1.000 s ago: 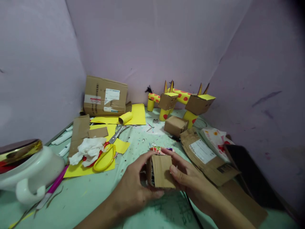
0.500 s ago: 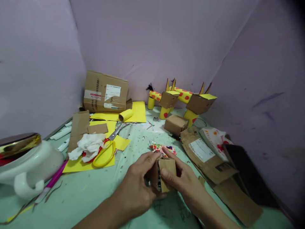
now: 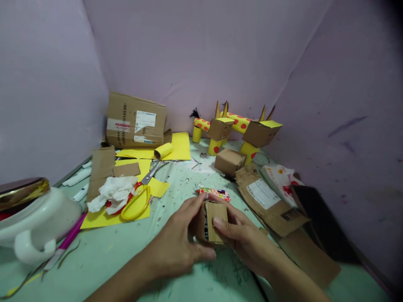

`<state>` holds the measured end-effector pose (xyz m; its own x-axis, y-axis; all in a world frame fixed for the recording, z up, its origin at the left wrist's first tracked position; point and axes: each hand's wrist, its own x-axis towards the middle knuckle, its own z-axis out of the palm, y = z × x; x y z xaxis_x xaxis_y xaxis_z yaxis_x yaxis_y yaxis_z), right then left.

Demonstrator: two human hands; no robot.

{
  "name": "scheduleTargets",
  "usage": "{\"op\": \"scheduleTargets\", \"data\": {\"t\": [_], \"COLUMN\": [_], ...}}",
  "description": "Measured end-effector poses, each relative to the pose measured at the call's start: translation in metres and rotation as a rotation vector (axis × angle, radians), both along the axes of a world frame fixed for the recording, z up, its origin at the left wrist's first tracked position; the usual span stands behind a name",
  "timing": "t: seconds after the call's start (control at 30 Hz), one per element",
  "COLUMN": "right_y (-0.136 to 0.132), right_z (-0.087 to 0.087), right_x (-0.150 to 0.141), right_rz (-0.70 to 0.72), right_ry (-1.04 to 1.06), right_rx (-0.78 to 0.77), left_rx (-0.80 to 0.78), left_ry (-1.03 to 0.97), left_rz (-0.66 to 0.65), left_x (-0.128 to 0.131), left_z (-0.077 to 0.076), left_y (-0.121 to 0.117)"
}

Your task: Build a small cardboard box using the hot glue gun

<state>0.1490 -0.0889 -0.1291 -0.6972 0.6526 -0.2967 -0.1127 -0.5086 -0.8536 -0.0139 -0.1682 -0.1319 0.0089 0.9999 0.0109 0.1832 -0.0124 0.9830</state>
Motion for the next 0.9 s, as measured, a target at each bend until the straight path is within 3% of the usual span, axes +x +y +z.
{"op": "scheduleTargets", "data": {"t": [0.1,0.33,0.57,0.9], "right_y": [0.0,-0.002,-0.006,-0.005], "right_z": [0.004,0.009,0.0,0.005], "right_x": [-0.002,-0.002,0.0,-0.003], "right_rz": [-0.015,0.08,0.099,0.102], "right_ry": [0.008,0.087,0.061,0.053], "right_rx": [-0.039,-0.034,0.004,0.011], "left_rx": [-0.006,0.071,0.105,0.077], "left_ry": [-0.105,-0.099,-0.072,-0.11], "left_rz": [-0.106,0.02,0.039,0.041], "left_x": [-0.011,-0.009,-0.005,-0.006], "left_z": [-0.005,-0.013,-0.012,-0.012], "left_y": [0.0,0.008,0.006,0.006]}}
